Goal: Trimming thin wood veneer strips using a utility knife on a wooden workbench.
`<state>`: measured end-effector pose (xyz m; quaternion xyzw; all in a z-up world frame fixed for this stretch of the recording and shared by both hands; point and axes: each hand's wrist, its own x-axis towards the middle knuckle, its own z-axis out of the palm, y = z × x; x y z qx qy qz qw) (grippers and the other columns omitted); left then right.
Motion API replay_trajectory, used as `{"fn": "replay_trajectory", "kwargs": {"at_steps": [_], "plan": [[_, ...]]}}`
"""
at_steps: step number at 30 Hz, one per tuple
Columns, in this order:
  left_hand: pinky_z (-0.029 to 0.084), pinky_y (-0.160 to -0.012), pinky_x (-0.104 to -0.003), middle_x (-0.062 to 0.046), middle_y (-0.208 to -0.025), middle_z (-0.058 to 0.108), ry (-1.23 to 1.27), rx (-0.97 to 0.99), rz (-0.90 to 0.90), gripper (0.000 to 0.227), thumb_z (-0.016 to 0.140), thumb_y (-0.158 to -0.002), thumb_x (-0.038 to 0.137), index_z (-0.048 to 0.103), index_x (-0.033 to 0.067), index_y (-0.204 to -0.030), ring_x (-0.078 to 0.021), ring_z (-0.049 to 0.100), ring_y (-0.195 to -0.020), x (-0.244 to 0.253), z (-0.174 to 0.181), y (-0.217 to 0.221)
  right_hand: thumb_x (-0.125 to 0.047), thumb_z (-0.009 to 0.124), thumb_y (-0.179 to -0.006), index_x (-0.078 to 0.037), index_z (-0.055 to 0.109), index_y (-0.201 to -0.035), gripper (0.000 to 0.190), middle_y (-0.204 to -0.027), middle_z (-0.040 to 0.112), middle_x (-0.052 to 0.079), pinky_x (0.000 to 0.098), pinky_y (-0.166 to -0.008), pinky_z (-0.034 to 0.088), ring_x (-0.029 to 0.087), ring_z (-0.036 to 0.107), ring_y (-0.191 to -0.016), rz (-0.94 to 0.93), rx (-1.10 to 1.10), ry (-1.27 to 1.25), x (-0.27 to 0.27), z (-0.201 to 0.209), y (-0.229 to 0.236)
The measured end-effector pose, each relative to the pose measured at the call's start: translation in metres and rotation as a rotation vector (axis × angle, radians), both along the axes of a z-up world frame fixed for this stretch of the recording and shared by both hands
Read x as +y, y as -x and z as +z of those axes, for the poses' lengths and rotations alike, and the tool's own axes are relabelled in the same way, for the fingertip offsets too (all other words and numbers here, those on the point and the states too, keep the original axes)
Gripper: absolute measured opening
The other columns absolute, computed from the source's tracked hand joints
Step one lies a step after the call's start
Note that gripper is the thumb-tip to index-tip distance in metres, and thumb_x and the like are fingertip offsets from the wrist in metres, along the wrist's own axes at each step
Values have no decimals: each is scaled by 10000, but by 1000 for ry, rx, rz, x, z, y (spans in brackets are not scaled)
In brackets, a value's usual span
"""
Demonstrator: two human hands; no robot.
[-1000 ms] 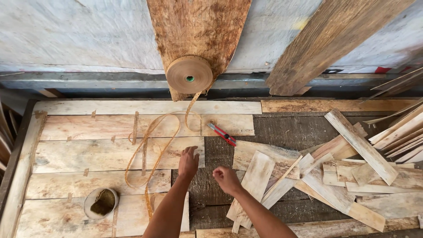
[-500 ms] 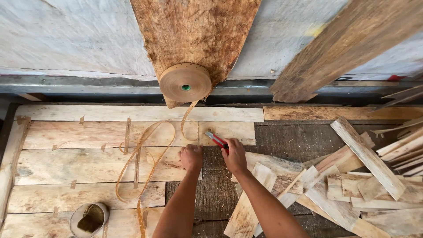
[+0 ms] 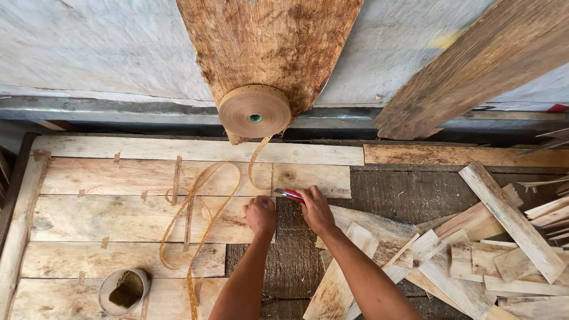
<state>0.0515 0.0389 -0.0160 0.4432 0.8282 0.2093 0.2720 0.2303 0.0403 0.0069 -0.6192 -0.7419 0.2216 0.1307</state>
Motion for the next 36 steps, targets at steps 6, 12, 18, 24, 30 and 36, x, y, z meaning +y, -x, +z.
{"fn": "replay_trajectory", "kwargs": {"at_steps": [6,12,18,24,30,36], "plan": [[440,-949,-370,-44,-883,765,-110,-16,-51,133,688,-909,221,778,123,-918,-193,625,-879,-4,-34,3,-23,741,-878,-113,672,-1323,459,-1160,593,84,380,-909,563,236,610,-1011,78,-7,-35,3,0,9],[454,-909,-395,-55,-919,751,-88,1,-29,134,702,-893,226,783,122,-914,-245,591,-944,-3,-27,2,-8,709,-887,-136,677,-1326,459,-1139,595,71,398,-934,549,238,609,-1016,86,-38,-16,3,2,13],[409,-856,-509,-38,-952,731,-4,6,28,123,716,-855,225,783,123,-864,-272,554,-988,0,10,-2,-1,650,-917,-143,692,-1299,410,-1125,596,77,434,-938,527,261,608,-1042,93,-65,-40,3,15,15],[458,-969,-431,-58,-955,726,-92,-4,-73,174,650,-939,241,751,101,-923,-246,599,-971,-5,-39,5,-17,659,-912,-103,676,-1299,396,-1165,584,105,423,-976,527,261,599,-1079,12,6,50,-5,15,8],[473,-874,-479,-118,-1121,654,-61,-41,-57,273,543,-969,144,607,62,-1221,-267,556,-1041,-9,-28,7,-132,729,-823,-96,666,-1294,476,-1213,605,136,502,-1089,447,291,566,-1193,167,-125,40,-20,-12,-12],[424,-986,-631,-129,-1318,504,43,133,-289,545,526,-991,179,420,285,-1515,-273,510,-1139,-15,-11,4,-362,754,-876,-150,599,-1367,557,-1439,526,191,567,-1171,355,371,456,-1379,-135,-118,-79,-6,4,-30]]}}
